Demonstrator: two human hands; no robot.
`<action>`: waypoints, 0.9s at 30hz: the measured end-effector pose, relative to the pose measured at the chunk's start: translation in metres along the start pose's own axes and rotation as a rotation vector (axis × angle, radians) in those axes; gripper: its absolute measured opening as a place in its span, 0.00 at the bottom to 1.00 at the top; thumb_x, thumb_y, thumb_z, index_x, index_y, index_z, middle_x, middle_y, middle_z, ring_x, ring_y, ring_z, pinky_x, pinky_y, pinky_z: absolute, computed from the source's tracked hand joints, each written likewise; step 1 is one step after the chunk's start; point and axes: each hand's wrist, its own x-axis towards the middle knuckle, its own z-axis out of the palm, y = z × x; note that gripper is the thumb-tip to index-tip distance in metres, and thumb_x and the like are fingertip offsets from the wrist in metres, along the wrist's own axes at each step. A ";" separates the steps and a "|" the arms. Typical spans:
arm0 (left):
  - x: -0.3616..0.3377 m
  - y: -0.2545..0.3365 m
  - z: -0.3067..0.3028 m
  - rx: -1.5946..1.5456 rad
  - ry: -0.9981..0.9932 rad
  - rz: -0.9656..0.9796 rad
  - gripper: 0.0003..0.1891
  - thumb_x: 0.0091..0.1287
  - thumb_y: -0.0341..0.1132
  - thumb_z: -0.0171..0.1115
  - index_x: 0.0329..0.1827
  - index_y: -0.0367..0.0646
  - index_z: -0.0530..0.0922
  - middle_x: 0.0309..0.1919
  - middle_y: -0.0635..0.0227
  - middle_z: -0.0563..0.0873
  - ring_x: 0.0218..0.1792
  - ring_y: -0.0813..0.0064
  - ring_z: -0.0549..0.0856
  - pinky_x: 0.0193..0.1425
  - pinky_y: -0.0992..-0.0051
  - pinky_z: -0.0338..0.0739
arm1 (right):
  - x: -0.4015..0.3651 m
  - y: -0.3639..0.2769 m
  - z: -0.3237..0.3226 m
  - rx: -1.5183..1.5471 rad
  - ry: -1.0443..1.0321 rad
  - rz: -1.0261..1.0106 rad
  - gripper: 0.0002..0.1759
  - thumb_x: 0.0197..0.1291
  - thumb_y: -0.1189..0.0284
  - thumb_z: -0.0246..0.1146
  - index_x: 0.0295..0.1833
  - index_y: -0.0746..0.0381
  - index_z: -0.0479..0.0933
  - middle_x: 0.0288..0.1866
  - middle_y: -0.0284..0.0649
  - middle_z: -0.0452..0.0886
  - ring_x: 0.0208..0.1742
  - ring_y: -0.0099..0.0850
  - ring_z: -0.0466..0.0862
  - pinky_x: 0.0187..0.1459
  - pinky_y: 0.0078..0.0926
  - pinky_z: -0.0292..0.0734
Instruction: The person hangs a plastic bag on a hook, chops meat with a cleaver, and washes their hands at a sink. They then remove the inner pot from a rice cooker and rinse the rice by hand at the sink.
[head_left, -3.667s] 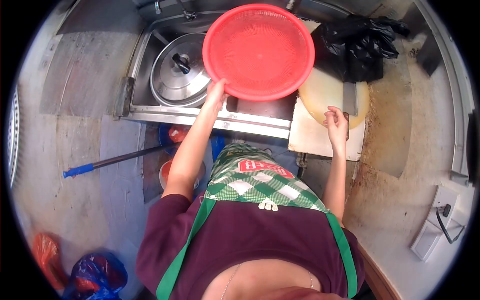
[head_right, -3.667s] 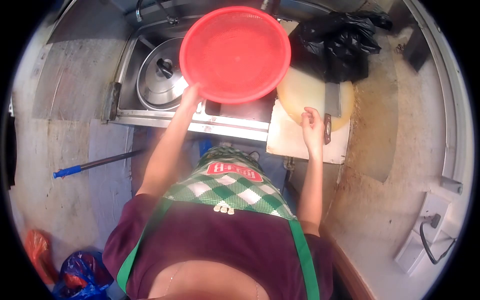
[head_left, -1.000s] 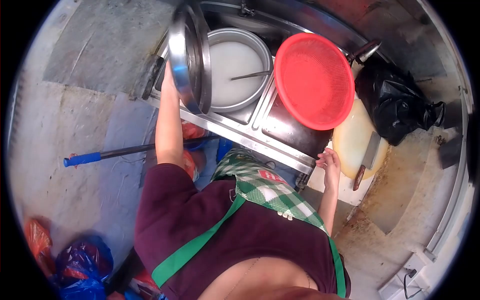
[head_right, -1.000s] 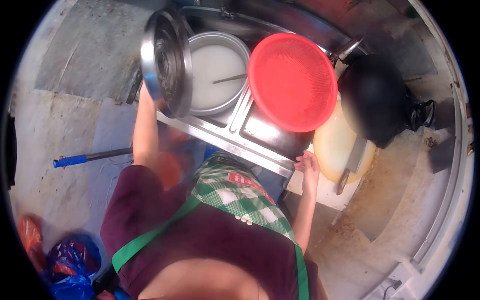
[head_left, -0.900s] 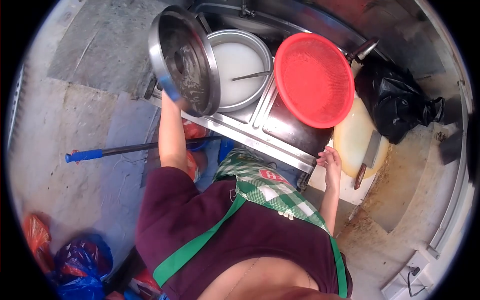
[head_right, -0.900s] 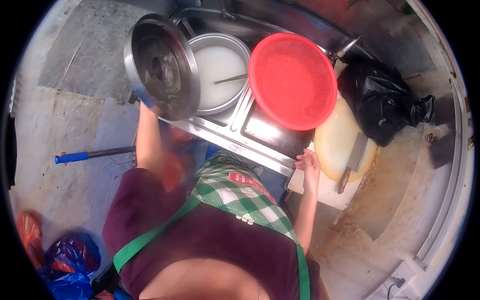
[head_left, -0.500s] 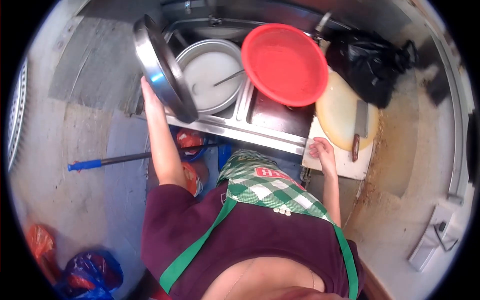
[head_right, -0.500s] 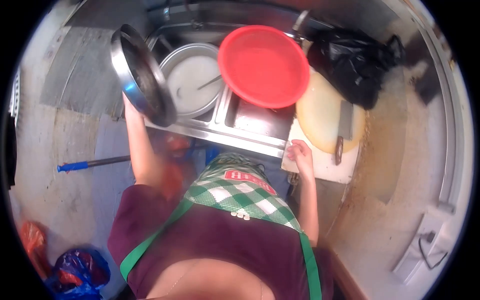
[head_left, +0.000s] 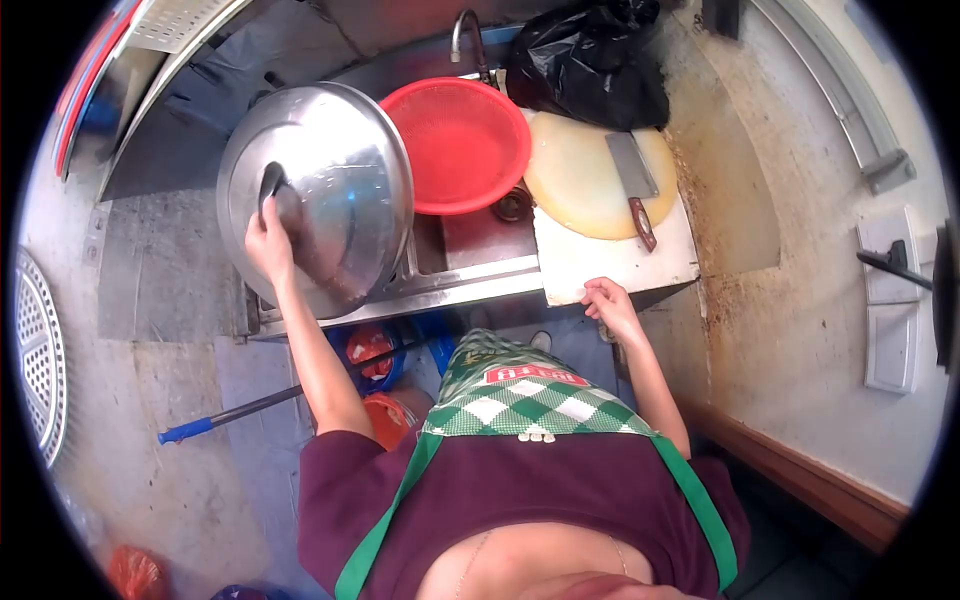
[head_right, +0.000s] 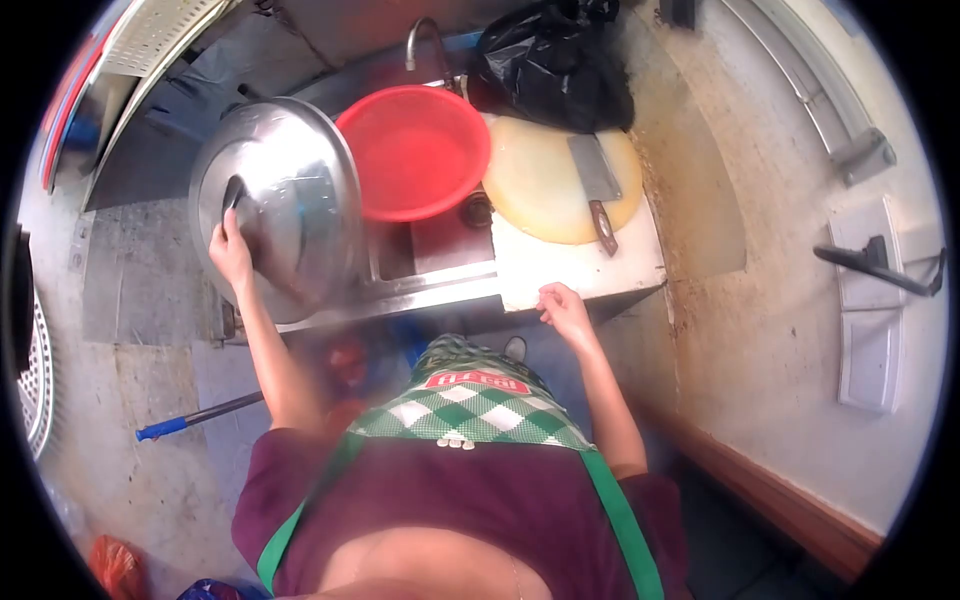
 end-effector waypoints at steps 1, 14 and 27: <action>-0.006 0.016 0.006 -0.012 0.010 0.053 0.21 0.60 0.48 0.58 0.28 0.33 0.77 0.16 0.62 0.76 0.21 0.77 0.71 0.29 0.72 0.68 | -0.003 0.000 -0.002 -0.013 0.002 -0.006 0.09 0.61 0.71 0.52 0.44 0.62 0.71 0.29 0.34 0.76 0.24 0.19 0.74 0.26 0.14 0.69; -0.067 0.101 0.083 -0.292 -0.432 0.292 0.18 0.56 0.44 0.63 0.31 0.33 0.79 0.19 0.63 0.80 0.23 0.79 0.77 0.31 0.75 0.71 | -0.043 0.002 0.027 0.082 0.235 -0.083 0.10 0.61 0.69 0.53 0.42 0.64 0.72 0.26 0.35 0.76 0.22 0.20 0.74 0.23 0.17 0.69; -0.082 0.195 0.109 -0.953 -0.723 0.276 0.17 0.57 0.40 0.62 0.18 0.37 0.69 0.15 0.78 0.67 0.20 0.84 0.65 0.23 0.80 0.60 | -0.108 -0.072 0.056 0.224 0.225 -0.338 0.23 0.65 0.58 0.45 0.57 0.65 0.65 0.45 0.41 0.76 0.41 0.28 0.77 0.37 0.22 0.74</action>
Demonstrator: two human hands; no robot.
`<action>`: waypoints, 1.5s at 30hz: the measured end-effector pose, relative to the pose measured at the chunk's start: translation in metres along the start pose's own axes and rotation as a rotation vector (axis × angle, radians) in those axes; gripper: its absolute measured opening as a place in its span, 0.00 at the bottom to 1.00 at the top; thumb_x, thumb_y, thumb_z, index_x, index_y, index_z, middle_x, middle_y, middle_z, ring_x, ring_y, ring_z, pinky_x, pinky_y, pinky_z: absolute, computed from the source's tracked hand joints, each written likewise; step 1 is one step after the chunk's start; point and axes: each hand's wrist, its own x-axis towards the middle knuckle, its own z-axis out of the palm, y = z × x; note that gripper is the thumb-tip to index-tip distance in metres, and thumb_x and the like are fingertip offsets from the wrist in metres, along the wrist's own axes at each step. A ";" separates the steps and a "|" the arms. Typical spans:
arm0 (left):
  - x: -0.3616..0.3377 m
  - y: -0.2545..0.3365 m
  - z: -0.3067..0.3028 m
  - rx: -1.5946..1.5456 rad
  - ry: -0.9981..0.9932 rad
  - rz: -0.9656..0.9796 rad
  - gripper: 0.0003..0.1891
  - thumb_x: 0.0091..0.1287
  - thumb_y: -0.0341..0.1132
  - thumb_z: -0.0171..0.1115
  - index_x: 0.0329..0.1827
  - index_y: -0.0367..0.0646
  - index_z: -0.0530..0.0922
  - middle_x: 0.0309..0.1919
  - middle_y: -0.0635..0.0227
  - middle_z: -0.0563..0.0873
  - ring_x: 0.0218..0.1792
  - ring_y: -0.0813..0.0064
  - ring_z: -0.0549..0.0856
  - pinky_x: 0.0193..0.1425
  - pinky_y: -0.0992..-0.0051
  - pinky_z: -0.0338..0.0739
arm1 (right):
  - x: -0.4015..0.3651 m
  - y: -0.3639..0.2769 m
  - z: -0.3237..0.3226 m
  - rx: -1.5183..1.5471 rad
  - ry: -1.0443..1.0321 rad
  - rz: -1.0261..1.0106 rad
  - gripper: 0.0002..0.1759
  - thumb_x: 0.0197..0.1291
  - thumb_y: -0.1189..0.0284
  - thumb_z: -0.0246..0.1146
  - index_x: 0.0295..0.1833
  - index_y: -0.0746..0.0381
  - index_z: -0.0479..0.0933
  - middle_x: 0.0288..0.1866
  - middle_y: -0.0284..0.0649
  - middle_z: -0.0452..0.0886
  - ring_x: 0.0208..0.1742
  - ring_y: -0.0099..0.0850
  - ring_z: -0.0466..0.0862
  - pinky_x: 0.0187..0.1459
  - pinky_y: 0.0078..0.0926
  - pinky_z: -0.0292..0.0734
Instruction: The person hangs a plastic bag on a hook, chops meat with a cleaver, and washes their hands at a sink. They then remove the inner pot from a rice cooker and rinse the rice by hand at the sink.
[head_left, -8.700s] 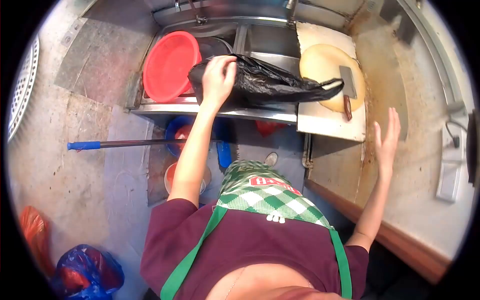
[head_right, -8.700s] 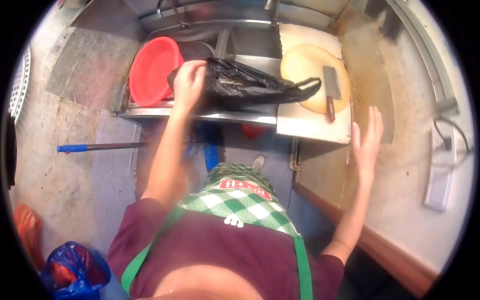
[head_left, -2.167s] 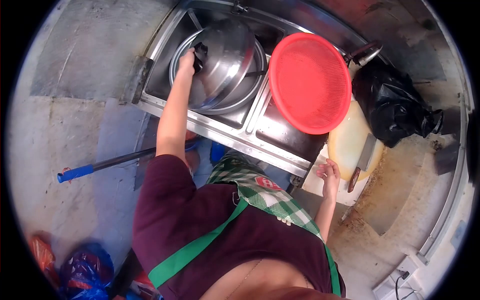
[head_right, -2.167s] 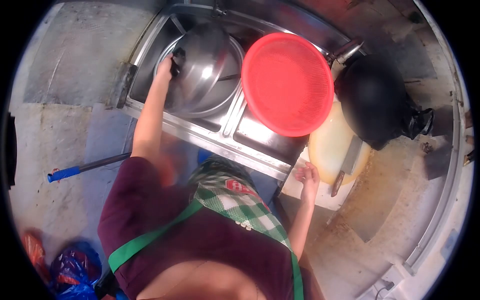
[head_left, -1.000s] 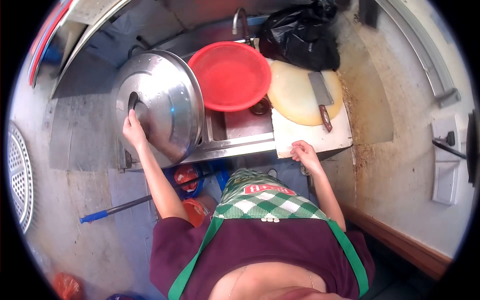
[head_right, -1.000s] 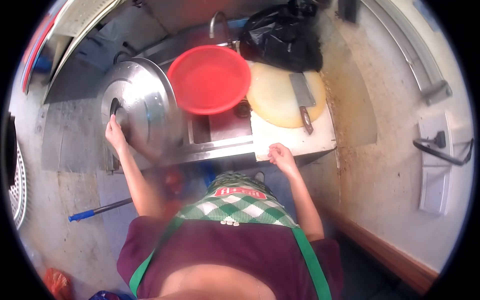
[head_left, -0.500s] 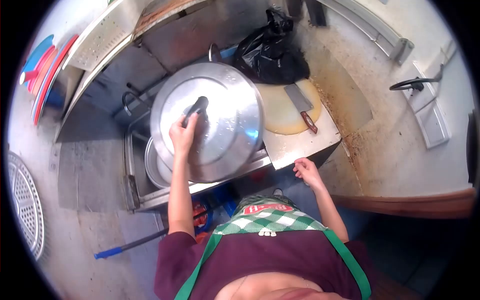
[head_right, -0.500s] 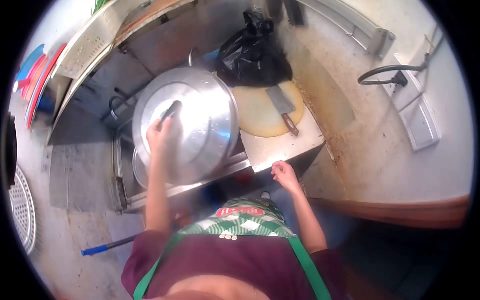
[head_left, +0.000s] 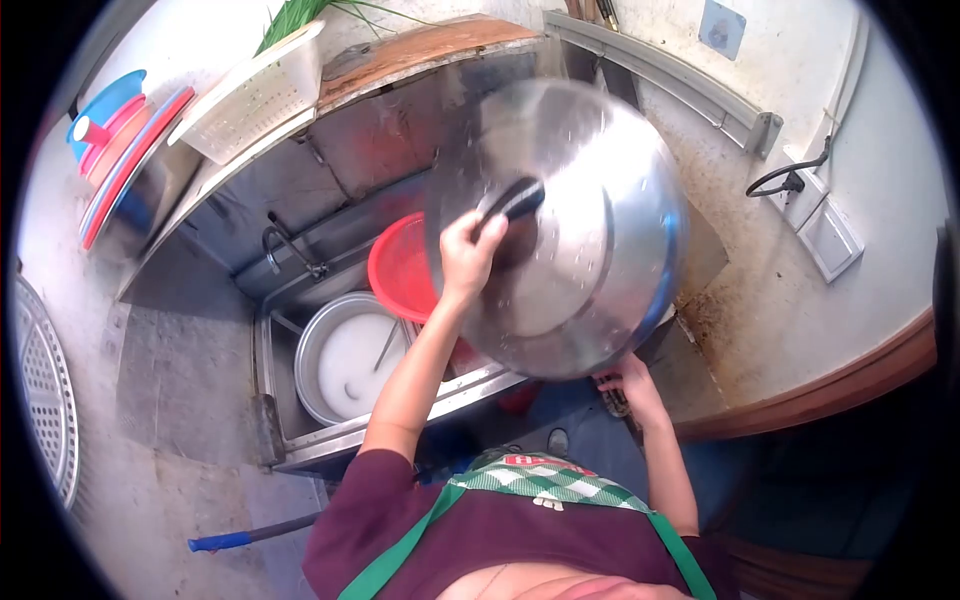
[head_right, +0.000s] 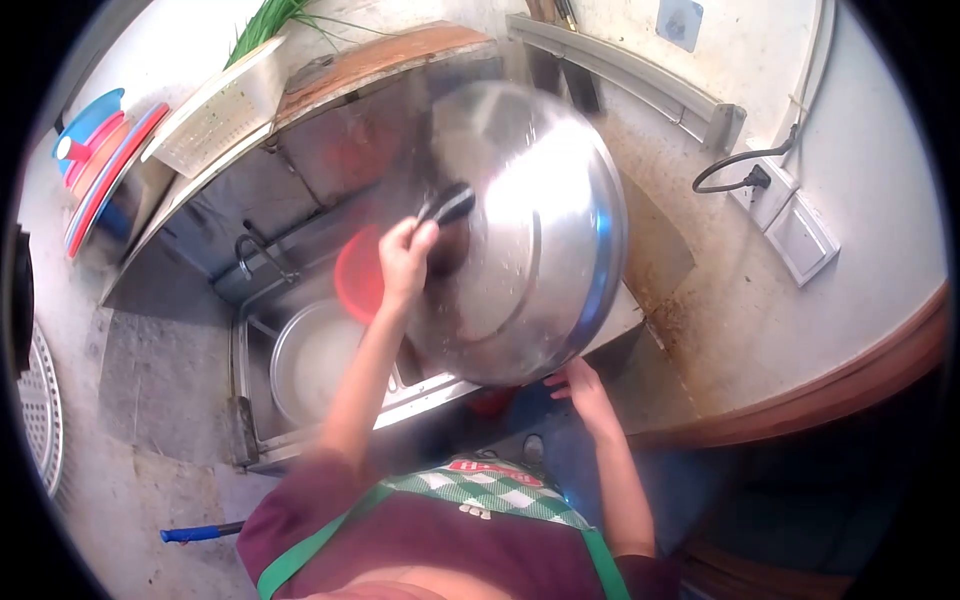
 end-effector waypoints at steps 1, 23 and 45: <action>0.013 0.007 0.002 -0.095 -0.027 0.000 0.16 0.60 0.40 0.57 0.18 0.44 0.66 0.18 0.82 0.65 0.22 0.88 0.63 0.24 0.84 0.56 | 0.002 -0.003 0.006 0.080 -0.036 0.005 0.25 0.65 0.56 0.45 0.58 0.64 0.64 0.45 0.41 0.76 0.42 0.29 0.77 0.38 0.25 0.75; 0.033 0.058 0.030 -1.008 0.208 -0.466 0.17 0.62 0.45 0.56 0.19 0.51 0.63 0.14 0.82 0.62 0.16 0.88 0.61 0.20 0.84 0.53 | 0.051 -0.049 0.047 0.531 -0.131 -0.007 0.19 0.63 0.60 0.48 0.54 0.61 0.67 0.41 0.42 0.78 0.35 0.30 0.79 0.29 0.29 0.76; -0.020 0.018 -0.029 0.226 0.433 -0.175 0.13 0.64 0.39 0.54 0.37 0.36 0.75 0.29 0.66 0.79 0.32 0.78 0.76 0.40 0.76 0.70 | 0.072 -0.053 0.075 -1.377 0.122 -1.004 0.38 0.55 0.52 0.55 0.67 0.61 0.55 0.70 0.40 0.53 0.72 0.33 0.49 0.67 0.48 0.26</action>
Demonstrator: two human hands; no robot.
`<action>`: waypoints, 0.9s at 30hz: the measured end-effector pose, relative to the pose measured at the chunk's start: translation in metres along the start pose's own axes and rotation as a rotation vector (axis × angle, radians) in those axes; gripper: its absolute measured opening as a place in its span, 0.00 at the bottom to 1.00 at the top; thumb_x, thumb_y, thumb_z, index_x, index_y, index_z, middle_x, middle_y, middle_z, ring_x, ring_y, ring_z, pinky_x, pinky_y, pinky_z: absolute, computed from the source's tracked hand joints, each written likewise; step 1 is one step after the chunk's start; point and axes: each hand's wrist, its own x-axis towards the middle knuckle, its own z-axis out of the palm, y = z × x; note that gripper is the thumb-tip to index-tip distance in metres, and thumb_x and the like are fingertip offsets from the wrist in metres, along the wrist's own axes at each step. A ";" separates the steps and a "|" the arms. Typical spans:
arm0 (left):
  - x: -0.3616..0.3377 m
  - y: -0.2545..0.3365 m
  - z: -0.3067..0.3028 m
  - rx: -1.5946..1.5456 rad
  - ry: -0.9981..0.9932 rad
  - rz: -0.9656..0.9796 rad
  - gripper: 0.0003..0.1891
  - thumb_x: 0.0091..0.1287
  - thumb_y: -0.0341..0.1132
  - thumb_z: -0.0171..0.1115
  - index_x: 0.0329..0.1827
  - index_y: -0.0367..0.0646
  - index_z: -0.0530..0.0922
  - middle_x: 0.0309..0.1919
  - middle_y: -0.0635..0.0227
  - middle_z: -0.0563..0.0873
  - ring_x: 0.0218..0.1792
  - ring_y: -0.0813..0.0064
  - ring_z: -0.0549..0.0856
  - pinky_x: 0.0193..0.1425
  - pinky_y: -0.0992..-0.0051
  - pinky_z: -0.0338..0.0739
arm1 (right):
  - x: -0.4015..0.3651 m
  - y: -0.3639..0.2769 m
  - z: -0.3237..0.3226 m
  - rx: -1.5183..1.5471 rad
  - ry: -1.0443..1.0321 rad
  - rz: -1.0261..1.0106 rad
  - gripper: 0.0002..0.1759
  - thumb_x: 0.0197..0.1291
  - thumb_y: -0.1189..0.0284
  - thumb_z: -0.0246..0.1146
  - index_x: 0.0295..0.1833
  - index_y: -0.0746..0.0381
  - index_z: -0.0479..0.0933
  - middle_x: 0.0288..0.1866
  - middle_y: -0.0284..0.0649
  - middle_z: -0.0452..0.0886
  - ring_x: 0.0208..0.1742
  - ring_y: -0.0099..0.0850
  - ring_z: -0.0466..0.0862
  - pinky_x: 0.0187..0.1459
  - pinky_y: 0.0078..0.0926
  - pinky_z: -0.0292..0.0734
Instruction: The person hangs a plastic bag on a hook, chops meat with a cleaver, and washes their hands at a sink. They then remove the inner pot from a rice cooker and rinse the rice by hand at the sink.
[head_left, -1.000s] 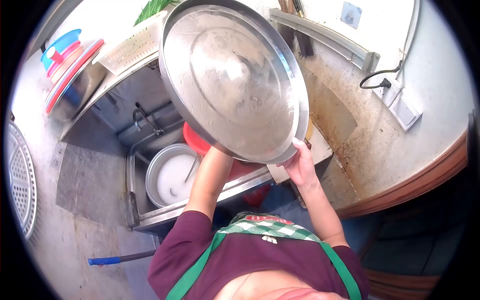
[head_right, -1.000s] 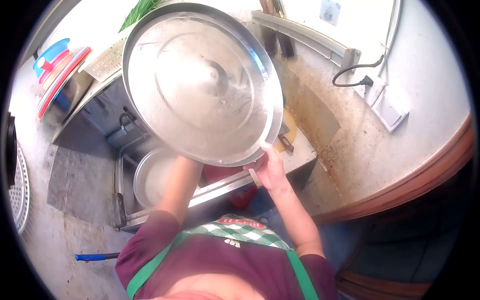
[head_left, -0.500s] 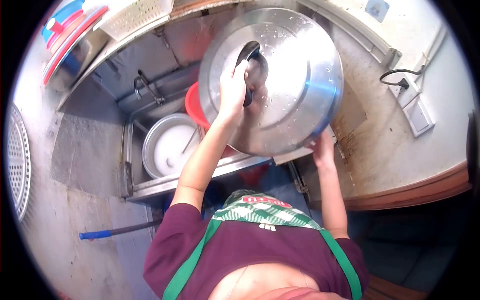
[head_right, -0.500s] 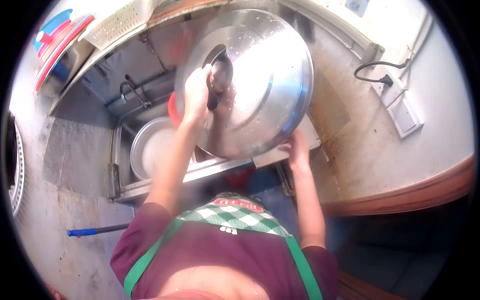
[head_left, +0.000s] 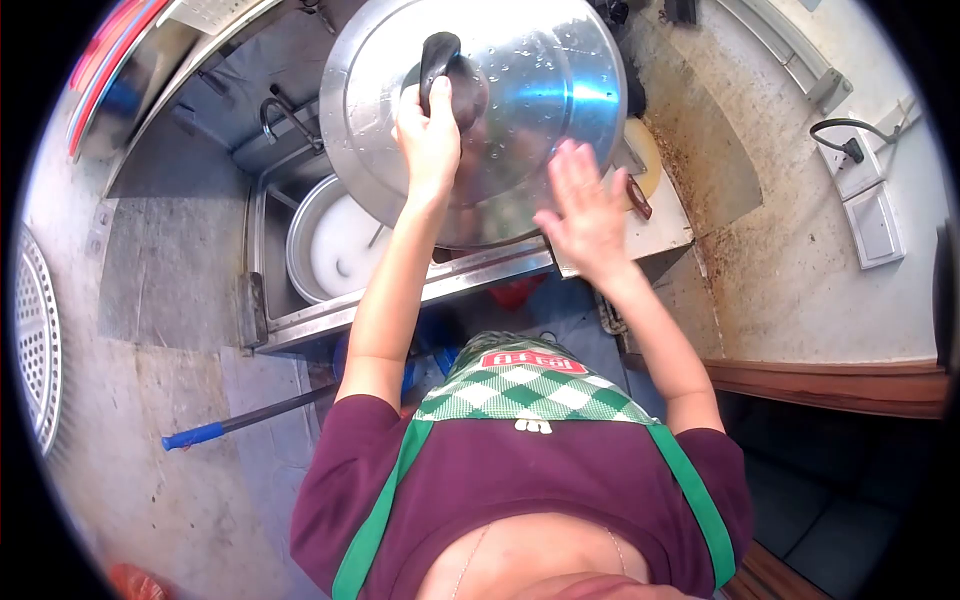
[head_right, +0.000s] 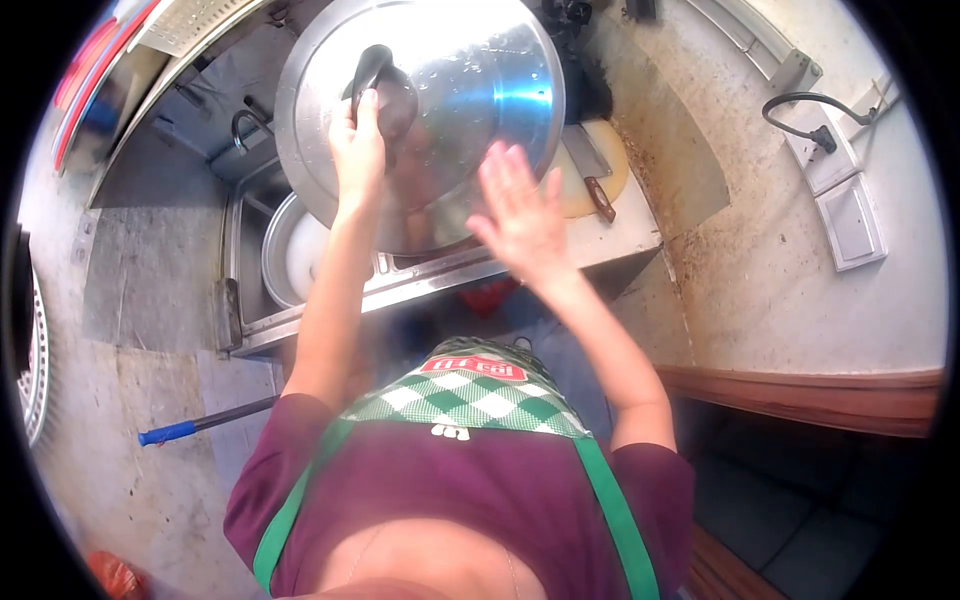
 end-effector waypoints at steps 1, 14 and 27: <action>0.000 0.001 -0.001 0.006 -0.014 -0.033 0.11 0.65 0.38 0.53 0.37 0.37 0.74 0.30 0.70 0.78 0.33 0.82 0.73 0.40 0.80 0.68 | -0.011 -0.012 0.007 0.059 -0.061 -0.063 0.38 0.52 0.52 0.57 0.65 0.61 0.58 0.70 0.40 0.55 0.72 0.33 0.51 0.67 0.49 0.25; 0.012 -0.012 0.006 -0.018 -0.019 -0.031 0.15 0.63 0.42 0.55 0.32 0.35 0.74 0.24 0.64 0.79 0.28 0.76 0.75 0.37 0.73 0.71 | -0.036 0.002 0.006 0.065 -0.087 -0.062 0.33 0.52 0.59 0.60 0.63 0.59 0.63 0.68 0.36 0.60 0.70 0.30 0.56 0.67 0.48 0.27; 0.003 -0.018 -0.004 0.141 0.037 -0.075 0.17 0.63 0.42 0.55 0.34 0.32 0.73 0.25 0.59 0.79 0.29 0.72 0.76 0.37 0.70 0.71 | -0.034 0.038 0.030 1.132 -0.061 0.608 0.29 0.59 0.68 0.58 0.62 0.69 0.59 0.60 0.48 0.67 0.61 0.31 0.67 0.58 0.27 0.64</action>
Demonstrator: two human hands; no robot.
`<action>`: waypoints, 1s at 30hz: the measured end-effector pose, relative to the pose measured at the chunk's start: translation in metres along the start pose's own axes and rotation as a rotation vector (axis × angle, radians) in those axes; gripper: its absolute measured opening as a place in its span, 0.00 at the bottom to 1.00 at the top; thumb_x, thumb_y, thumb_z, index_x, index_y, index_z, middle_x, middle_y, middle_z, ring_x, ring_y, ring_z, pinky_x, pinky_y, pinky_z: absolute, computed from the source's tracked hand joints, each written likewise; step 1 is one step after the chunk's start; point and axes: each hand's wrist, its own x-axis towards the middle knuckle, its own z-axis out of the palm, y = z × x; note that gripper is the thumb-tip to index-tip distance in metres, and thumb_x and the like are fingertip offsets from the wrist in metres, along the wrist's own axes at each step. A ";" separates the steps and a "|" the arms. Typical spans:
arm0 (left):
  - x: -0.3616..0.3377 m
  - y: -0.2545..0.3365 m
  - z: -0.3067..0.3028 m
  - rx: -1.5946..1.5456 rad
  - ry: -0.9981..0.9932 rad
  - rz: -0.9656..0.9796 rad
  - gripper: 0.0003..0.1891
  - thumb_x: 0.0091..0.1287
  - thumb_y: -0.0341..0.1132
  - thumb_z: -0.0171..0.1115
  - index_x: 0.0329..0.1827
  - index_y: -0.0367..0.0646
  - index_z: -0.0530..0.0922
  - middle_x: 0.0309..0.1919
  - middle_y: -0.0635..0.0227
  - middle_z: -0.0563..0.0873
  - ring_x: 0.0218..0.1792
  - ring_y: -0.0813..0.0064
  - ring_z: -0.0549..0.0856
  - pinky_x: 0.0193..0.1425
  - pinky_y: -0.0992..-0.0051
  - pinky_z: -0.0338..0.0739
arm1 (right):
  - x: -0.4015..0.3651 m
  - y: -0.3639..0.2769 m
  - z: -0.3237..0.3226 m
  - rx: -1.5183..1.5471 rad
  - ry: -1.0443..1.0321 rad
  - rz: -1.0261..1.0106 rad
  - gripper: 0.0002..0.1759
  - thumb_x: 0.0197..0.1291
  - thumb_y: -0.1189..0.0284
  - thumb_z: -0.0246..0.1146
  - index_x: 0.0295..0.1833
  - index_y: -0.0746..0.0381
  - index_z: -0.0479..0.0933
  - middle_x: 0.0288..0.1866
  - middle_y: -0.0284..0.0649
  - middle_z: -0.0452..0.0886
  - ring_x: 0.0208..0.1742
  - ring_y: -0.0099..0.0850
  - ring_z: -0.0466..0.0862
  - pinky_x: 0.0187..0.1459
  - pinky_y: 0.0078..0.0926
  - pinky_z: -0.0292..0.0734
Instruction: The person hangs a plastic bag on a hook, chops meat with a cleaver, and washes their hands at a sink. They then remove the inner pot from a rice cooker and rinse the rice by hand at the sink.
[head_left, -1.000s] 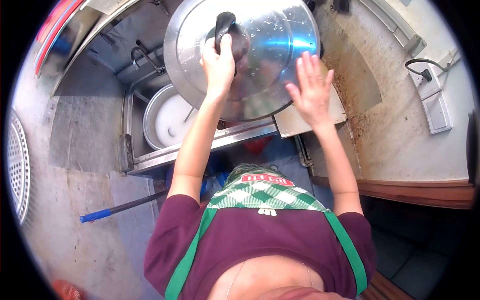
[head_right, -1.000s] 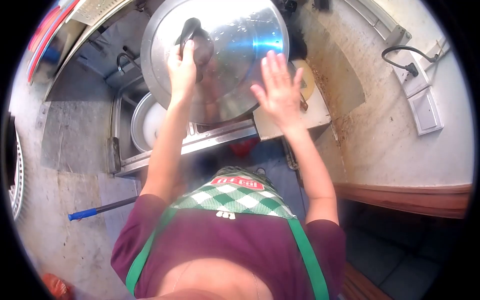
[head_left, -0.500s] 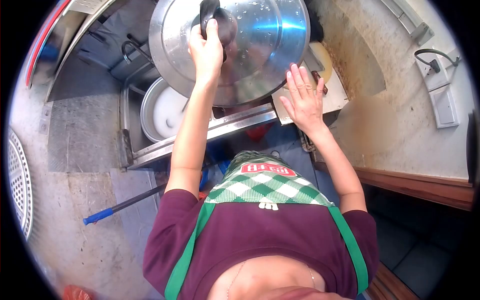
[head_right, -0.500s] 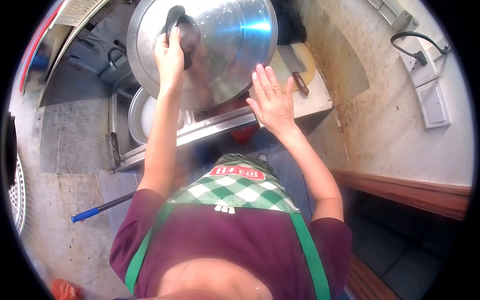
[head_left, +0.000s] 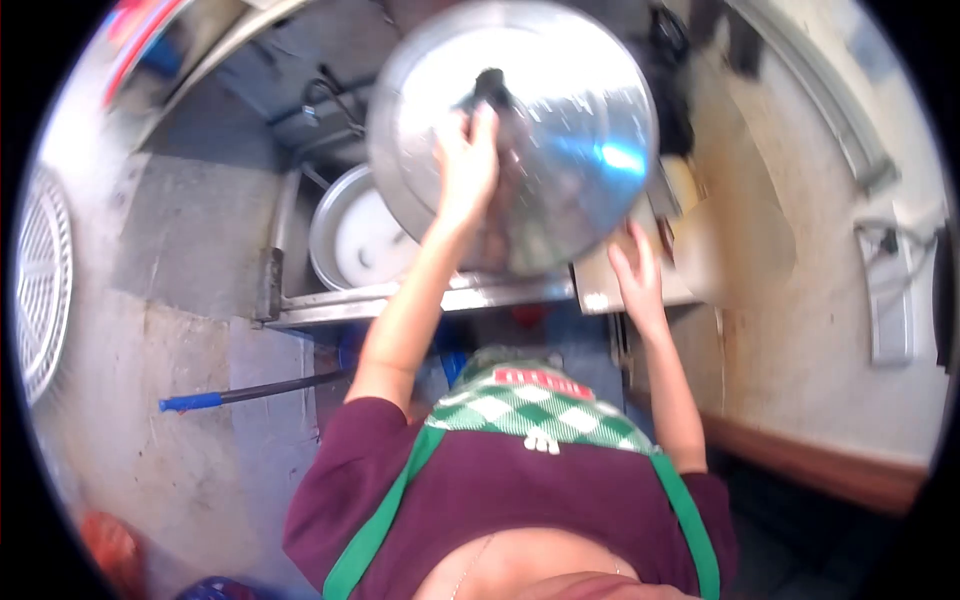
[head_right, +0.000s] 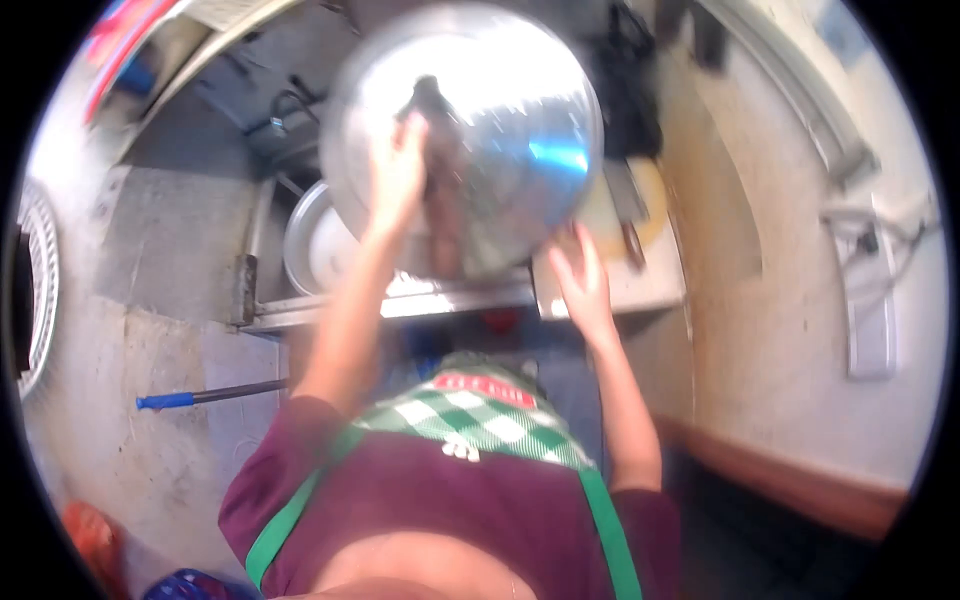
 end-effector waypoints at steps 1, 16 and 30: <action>-0.004 0.000 0.002 0.015 0.017 0.000 0.16 0.63 0.41 0.54 0.34 0.32 0.73 0.24 0.59 0.78 0.29 0.71 0.76 0.36 0.69 0.71 | -0.003 0.013 0.001 0.268 -0.060 0.186 0.30 0.59 0.68 0.58 0.63 0.68 0.58 0.57 0.45 0.69 0.58 0.27 0.69 0.55 0.23 0.66; 0.011 0.079 0.029 -1.028 -0.361 -0.256 0.12 0.64 0.43 0.48 0.25 0.47 0.68 0.20 0.76 0.70 0.24 0.83 0.67 0.30 0.82 0.61 | 0.005 0.028 0.029 1.065 -0.563 0.468 0.35 0.58 0.50 0.50 0.61 0.66 0.60 0.57 0.59 0.66 0.46 0.49 0.77 0.40 0.40 0.78; 0.007 0.096 0.059 -1.214 -0.436 -0.411 0.09 0.63 0.43 0.48 0.33 0.48 0.69 0.23 0.75 0.73 0.27 0.80 0.72 0.35 0.81 0.67 | 0.051 -0.109 -0.072 1.057 0.077 0.102 0.27 0.53 0.67 0.53 0.57 0.69 0.63 0.54 0.44 0.72 0.54 0.34 0.72 0.57 0.33 0.67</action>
